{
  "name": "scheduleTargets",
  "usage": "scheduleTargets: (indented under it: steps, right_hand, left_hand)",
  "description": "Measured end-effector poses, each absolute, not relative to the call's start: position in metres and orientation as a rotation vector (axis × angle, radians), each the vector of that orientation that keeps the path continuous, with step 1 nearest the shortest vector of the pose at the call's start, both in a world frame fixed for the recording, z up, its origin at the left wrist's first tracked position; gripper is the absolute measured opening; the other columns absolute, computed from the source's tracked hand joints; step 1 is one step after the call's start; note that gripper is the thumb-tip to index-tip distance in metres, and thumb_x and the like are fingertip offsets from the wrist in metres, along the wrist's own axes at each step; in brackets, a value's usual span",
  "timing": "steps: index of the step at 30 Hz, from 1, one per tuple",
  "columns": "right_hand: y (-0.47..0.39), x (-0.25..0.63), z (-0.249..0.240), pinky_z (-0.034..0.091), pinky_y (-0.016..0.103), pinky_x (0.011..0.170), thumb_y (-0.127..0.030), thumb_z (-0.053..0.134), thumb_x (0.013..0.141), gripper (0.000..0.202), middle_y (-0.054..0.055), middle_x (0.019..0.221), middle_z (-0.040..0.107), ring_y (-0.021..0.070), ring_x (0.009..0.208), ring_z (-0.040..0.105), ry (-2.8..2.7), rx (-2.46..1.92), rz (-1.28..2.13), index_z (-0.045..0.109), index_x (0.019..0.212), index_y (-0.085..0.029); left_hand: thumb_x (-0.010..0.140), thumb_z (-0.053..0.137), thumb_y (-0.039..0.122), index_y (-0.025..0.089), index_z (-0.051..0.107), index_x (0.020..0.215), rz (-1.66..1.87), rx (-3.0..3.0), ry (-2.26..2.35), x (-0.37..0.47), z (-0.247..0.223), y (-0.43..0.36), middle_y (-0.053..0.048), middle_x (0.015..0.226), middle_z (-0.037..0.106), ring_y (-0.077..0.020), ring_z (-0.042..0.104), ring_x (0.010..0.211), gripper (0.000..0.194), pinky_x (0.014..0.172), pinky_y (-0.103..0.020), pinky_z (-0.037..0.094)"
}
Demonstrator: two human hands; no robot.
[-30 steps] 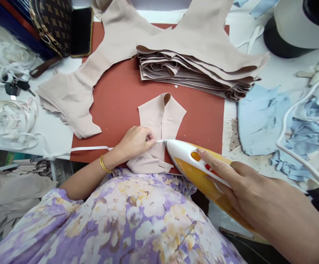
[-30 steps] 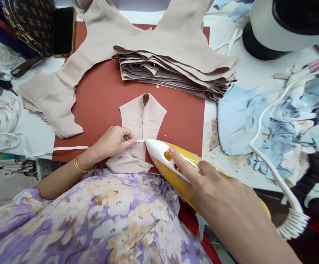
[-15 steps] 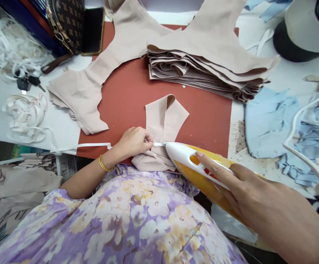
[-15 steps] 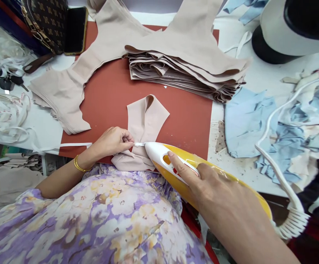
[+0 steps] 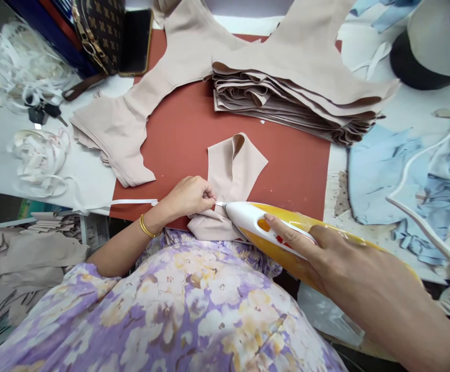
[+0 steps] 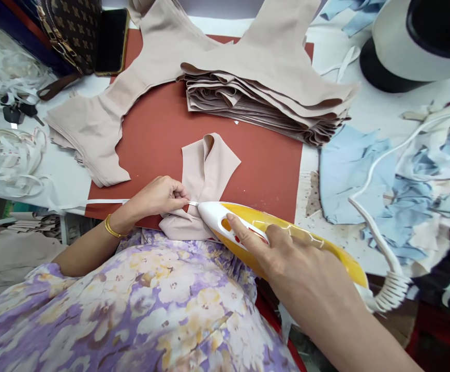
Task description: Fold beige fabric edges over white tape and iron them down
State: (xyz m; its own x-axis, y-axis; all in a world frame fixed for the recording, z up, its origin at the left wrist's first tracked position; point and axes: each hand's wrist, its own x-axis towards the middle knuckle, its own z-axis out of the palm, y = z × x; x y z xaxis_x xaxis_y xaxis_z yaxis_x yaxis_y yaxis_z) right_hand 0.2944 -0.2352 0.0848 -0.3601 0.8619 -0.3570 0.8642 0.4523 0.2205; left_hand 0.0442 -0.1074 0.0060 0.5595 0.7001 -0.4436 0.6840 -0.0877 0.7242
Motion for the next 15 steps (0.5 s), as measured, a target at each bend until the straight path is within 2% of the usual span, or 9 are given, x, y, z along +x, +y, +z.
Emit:
scheduleTargets:
  steps: [4,9,15]
  right_hand:
    - [-0.224,0.291,0.086,0.04,0.022,0.04,0.001,0.056,0.072,0.083,-0.003,0.066,0.053,0.0134,0.044,0.053,2.362,1.221,0.204,0.048,0.144,-0.039]
    - [-0.222,0.283,0.084,0.041,0.022,0.04,-0.004,0.059,0.077,0.081,-0.002,0.069,0.055,0.0132,0.045,0.054,2.248,1.235,0.098,0.044,0.147,-0.041]
    - [-0.222,0.273,0.085,0.04,0.022,0.039,-0.004,0.058,0.079,0.081,-0.001,0.071,0.056,0.0152,0.051,0.06,2.115,1.294,-0.072,0.041,0.149,-0.04]
  left_hand:
    - [0.071,0.058,0.017,0.014,0.072,0.064,0.013,1.8,1.166,0.047,0.006,-0.107,-0.001,0.058,0.066,-0.0098,0.052,0.054,0.016,0.054,-0.023,0.034]
    - [0.073,0.059,0.016,0.015,0.072,0.065,0.0,1.834,1.15,0.046,0.006,-0.107,0.0,0.058,0.066,-0.0104,0.053,0.054,0.016,0.055,-0.024,0.035]
    - [0.077,0.063,0.019,0.016,0.077,0.077,0.007,1.897,1.278,0.027,0.009,-0.101,-0.005,0.082,0.077,-0.0158,0.066,0.071,0.014,0.065,-0.026,0.043]
